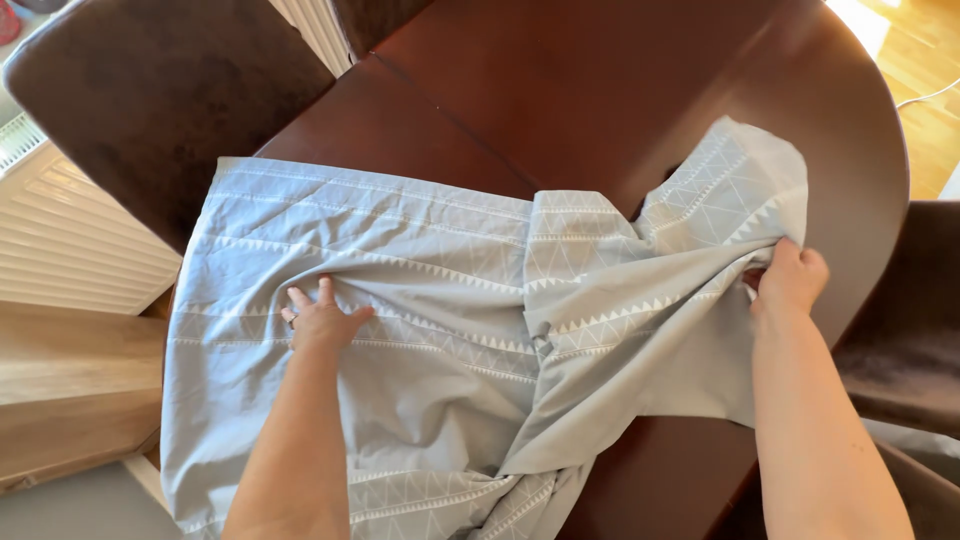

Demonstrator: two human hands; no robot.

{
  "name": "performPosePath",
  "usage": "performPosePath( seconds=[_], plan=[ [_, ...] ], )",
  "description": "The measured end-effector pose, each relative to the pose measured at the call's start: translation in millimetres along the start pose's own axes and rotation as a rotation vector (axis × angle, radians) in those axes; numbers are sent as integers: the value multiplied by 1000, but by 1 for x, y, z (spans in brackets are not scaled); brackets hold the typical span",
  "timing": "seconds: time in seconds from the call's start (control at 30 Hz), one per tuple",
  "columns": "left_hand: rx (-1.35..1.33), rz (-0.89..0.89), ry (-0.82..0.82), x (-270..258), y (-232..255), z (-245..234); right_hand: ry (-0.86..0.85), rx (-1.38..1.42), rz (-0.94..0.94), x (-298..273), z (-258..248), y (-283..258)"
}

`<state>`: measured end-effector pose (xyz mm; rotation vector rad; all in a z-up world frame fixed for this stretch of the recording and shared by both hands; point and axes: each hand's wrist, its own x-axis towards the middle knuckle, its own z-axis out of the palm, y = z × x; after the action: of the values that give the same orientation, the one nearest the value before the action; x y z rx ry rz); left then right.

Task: Retrieving a tablecloth from a drawer and spreading it over a dining table

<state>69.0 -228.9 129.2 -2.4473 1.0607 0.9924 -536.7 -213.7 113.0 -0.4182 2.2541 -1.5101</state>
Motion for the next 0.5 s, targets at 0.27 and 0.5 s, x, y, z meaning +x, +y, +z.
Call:
performPosePath(
  seconds=[0.27, 0.5],
  plan=[
    [-116, 481, 235, 100, -71, 46, -295, -781, -373, -162, -57, -3],
    [108, 534, 802, -82, -161, 211, -653, -1317, -134, -227, -104, 146]
  ],
)
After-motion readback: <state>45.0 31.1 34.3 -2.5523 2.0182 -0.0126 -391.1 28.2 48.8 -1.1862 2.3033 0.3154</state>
